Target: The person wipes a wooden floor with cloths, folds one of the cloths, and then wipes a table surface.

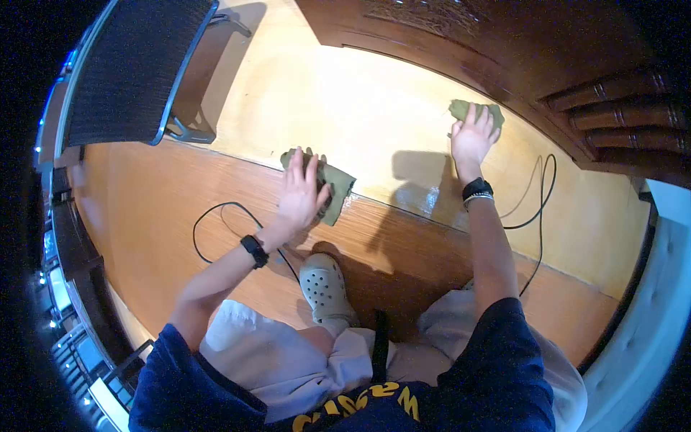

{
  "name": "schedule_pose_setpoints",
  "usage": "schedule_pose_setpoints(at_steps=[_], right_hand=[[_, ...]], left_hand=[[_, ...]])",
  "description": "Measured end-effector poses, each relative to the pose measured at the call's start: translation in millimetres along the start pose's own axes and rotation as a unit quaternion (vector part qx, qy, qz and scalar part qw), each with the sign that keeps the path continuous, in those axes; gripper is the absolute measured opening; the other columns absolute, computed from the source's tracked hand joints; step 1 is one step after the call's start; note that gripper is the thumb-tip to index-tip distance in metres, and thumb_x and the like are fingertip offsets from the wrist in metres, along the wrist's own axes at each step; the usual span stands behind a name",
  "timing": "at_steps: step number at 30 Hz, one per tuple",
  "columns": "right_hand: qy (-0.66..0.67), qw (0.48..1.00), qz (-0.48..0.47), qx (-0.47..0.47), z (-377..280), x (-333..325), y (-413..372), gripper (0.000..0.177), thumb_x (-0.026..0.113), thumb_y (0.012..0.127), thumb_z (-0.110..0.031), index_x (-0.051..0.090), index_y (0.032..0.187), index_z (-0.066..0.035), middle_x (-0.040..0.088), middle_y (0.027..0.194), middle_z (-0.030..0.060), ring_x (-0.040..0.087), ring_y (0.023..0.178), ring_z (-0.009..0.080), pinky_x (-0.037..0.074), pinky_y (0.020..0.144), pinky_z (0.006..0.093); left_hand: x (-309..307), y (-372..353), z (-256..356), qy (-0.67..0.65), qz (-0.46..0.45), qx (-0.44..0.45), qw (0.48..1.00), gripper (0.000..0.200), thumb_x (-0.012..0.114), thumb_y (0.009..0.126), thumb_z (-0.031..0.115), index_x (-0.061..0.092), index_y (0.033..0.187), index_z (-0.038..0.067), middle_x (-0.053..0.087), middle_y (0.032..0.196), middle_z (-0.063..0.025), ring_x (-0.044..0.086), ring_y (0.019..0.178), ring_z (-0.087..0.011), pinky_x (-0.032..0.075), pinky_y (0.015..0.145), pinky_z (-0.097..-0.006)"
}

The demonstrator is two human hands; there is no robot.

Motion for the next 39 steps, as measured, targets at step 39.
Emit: schedule_pose_setpoints(at_steps=[39], right_hand=[[0.061, 0.995, 0.074, 0.016, -1.9, -14.7, -0.6, 0.048, 0.051, 0.076, -0.025, 0.05, 0.122, -0.014, 0.045, 0.13, 0.0094, 0.04, 0.121, 0.0256, 0.024, 0.103, 0.0475]], left_hand=[[63.4, 226.7, 120.0, -0.024, 0.034, 0.183, 0.982, 0.065, 0.048, 0.086, 0.043, 0.035, 0.134, 0.003, 0.024, 0.142, -0.0241, 0.019, 0.134, -0.0393, 0.02, 0.104, -0.0576]])
Point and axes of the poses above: each hand's wrist, its own y-axis towards the middle knuckle, its own x-axis out of the palm, z = x × y, the point moved 10 cm from there along y, towards the middle knuckle
